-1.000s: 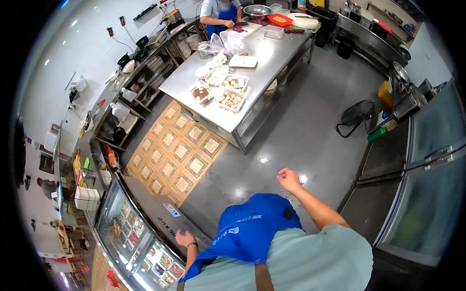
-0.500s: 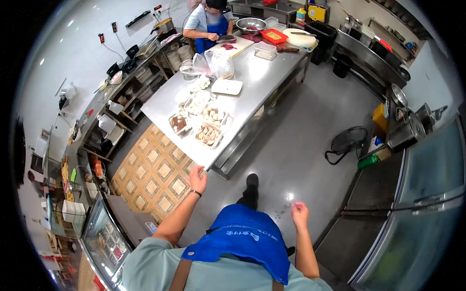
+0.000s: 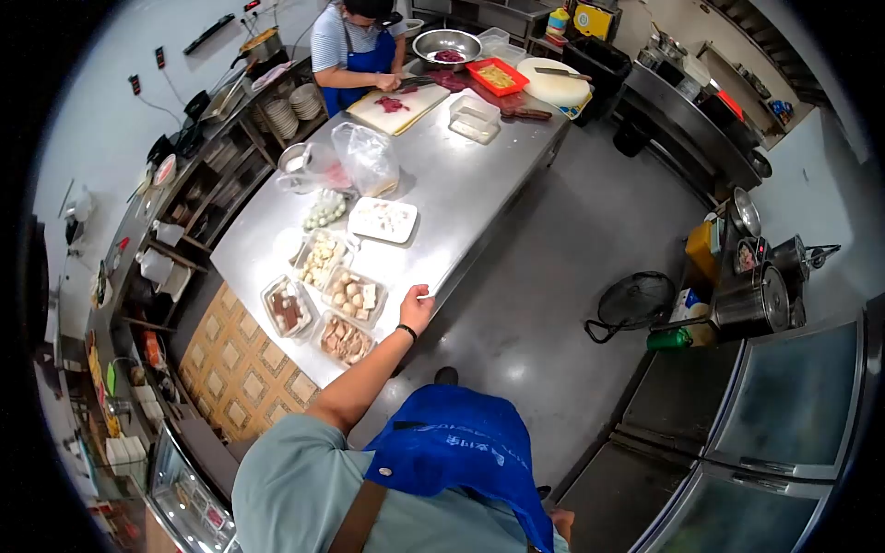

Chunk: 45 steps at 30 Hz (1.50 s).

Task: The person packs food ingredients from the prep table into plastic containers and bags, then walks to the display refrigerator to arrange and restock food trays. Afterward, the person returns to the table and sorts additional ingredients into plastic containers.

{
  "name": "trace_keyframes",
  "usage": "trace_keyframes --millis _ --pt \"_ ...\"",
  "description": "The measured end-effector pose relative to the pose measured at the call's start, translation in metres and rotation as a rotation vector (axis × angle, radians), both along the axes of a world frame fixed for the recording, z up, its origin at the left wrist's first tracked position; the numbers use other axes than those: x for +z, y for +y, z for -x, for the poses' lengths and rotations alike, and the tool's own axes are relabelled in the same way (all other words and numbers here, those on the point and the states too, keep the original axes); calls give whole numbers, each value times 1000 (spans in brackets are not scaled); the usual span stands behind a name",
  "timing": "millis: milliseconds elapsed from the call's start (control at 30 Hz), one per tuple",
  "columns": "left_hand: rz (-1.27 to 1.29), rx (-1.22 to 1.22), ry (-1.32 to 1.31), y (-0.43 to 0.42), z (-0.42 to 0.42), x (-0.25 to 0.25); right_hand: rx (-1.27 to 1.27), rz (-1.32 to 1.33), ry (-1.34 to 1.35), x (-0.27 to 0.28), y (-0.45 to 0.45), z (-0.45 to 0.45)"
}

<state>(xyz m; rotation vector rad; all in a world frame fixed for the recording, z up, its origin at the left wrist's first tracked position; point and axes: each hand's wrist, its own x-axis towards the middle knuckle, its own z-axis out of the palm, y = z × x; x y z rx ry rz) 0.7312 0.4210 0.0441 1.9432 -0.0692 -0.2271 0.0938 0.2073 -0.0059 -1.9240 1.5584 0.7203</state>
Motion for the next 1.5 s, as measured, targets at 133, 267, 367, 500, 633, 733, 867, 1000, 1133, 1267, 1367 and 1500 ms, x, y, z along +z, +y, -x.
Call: trace_keyframes --millis 133,267,367,500,633,733,867,1000,1133,1267,1367,1500 --pt "-2 59 3 -24 -51 -4 -80 65 -261 31 -19 -91" --pt "-23 112 10 -37 -92 -14 -56 101 -472 56 -51 -174" --pt "-37 184 34 -41 -113 -12 -52 169 -920 55 -123 -265" --pt "-103 323 -59 -32 -142 -17 133 34 -1419 288 -150 -485" --pt "-136 452 -154 -20 -171 -3 450 205 -2056 446 -138 -570" --pt "-113 497 -206 -16 -192 26 561 355 -2882 488 -146 -606" --pt "-108 639 -254 -8 -231 43 959 -287 -2960 507 -148 -676" --pt "-162 722 -315 14 -289 48 872 -492 -2963 507 -156 -728" --pt "-378 725 -476 27 -356 51 860 -652 -2976 510 -155 -773" --pt "-1063 758 -755 27 -397 47 781 -730 -2919 504 -157 -796" --pt "-855 481 -151 -1 -388 91 637 -589 -2982 505 -157 -825" --pt "-683 353 -318 -58 -352 91 1009 -670 -2639 475 -186 -880"
